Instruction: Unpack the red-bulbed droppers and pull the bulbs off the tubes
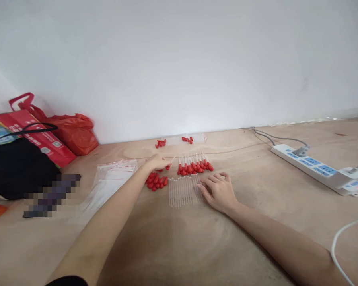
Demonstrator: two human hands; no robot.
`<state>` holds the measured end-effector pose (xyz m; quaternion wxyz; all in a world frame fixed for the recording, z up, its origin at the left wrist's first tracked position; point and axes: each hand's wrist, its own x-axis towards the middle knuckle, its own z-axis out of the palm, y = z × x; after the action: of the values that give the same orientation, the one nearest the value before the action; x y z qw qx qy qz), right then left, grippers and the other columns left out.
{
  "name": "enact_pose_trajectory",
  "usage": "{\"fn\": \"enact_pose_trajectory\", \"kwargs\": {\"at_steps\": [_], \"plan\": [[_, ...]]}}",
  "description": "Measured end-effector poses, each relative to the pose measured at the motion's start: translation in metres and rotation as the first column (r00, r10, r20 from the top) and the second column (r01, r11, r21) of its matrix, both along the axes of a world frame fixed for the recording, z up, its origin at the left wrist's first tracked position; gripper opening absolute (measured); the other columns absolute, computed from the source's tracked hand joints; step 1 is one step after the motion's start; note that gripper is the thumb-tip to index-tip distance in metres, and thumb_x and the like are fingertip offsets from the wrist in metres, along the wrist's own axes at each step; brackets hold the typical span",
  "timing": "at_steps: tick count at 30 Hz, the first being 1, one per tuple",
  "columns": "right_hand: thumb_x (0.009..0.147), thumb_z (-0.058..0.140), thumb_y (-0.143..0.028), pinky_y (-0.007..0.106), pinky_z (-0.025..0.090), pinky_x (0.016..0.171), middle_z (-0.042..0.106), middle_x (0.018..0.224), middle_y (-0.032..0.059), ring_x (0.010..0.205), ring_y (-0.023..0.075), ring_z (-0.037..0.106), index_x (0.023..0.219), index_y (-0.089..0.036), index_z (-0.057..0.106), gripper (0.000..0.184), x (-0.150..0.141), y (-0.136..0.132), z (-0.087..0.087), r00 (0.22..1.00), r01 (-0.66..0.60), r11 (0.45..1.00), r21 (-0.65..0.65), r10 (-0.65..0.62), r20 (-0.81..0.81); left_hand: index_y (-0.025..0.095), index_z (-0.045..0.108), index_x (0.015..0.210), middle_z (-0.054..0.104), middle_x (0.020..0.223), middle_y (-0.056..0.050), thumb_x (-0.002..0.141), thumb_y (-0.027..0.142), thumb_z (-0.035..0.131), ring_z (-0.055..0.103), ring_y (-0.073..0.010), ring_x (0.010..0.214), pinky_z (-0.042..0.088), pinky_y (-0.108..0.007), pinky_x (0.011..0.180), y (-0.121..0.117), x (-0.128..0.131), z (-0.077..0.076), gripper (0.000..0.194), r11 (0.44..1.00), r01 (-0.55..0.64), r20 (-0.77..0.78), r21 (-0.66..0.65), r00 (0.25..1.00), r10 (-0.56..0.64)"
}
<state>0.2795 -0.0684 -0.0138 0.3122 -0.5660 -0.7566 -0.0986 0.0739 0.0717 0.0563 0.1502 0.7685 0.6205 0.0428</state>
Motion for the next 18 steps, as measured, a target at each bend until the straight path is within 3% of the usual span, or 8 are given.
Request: {"fn": "enact_pose_trajectory", "kwargs": {"at_steps": [4, 6, 9, 13, 16, 18], "plan": [[0.084, 0.041, -0.035, 0.036, 0.023, 0.084, 0.062, 0.078, 0.0037, 0.078, 0.0156, 0.053, 0.09, -0.02, 0.061, 0.026, 0.0, 0.001, -0.001, 0.999, 0.01, 0.998, 0.061, -0.007, -0.052, 0.018, 0.056, 0.061, 0.062, 0.062, -0.003, 0.07, 0.032, 0.045, 0.057, -0.0225, 0.075, 0.034, -0.038, 0.08, -0.025, -0.014, 0.016, 0.02, 0.978, -0.028, -0.023, 0.205, 0.999, 0.034], [0.083, 0.041, -0.036, 0.035, 0.026, 0.084, 0.06, 0.092, 0.0079, 0.087, 0.0176, 0.052, 0.107, -0.019, 0.055, 0.032, 0.0, 0.001, -0.001, 0.996, 0.017, 0.993, 0.116, -0.007, -0.092, 0.019, 0.054, 0.071, 0.064, 0.074, -0.003, 0.074, 0.029, 0.041, 0.055, -0.0216, 0.082, 0.027, -0.041, 0.089, -0.045, -0.021, 0.013, 0.017, 0.944, 0.038, -0.02, 0.328, 0.999, -0.034], [0.082, 0.042, -0.04, 0.037, 0.029, 0.084, 0.052, 0.109, 0.0136, 0.099, 0.0215, 0.049, 0.121, -0.017, 0.043, 0.046, 0.0, -0.001, 0.001, 0.993, 0.005, 0.98, 0.198, 0.018, -0.115, 0.018, 0.05, 0.073, 0.062, 0.072, -0.001, 0.08, 0.029, 0.038, 0.056, -0.0168, 0.072, 0.025, -0.041, 0.091, -0.079, -0.027, -0.006, 0.018, 0.806, 0.276, -0.053, 0.524, 0.955, -0.293], [0.079, 0.048, -0.04, 0.04, 0.026, 0.091, 0.049, 0.117, 0.012, 0.106, 0.0221, 0.045, 0.119, -0.02, 0.046, 0.044, -0.002, -0.006, 0.006, 0.992, -0.113, 0.948, 0.297, 0.125, -0.019, 0.018, 0.049, 0.07, 0.059, 0.065, 0.0, 0.083, 0.024, 0.039, 0.056, -0.0133, 0.064, 0.028, -0.038, 0.09, -0.112, -0.021, -0.037, 0.017, 0.587, 0.459, -0.153, 0.667, 0.855, -0.495], [0.08, 0.049, -0.035, 0.042, 0.019, 0.096, 0.059, 0.105, 0.004, 0.101, 0.0187, 0.048, 0.108, -0.027, 0.055, 0.03, -0.004, -0.008, 0.008, 0.969, -0.246, 0.929, 0.278, 0.232, 0.082, 0.019, 0.049, 0.072, 0.06, 0.067, 0.001, 0.082, 0.018, 0.042, 0.057, -0.0119, 0.066, 0.027, -0.038, 0.092, -0.122, -0.013, -0.049, 0.012, 0.457, 0.507, -0.191, 0.731, 0.795, -0.576], [0.081, 0.049, -0.031, 0.043, 0.015, 0.097, 0.064, 0.086, -0.0011, 0.092, 0.0156, 0.051, 0.099, -0.029, 0.059, 0.021, -0.006, -0.007, 0.007, 0.952, -0.304, 0.917, 0.26, 0.284, 0.111, 0.019, 0.048, 0.072, 0.061, 0.067, 0.002, 0.082, 0.016, 0.043, 0.057, -0.0115, 0.067, 0.026, -0.039, 0.094, -0.125, -0.01, -0.051, 0.011, 0.413, 0.511, -0.198, 0.754, 0.776, -0.599]]}}
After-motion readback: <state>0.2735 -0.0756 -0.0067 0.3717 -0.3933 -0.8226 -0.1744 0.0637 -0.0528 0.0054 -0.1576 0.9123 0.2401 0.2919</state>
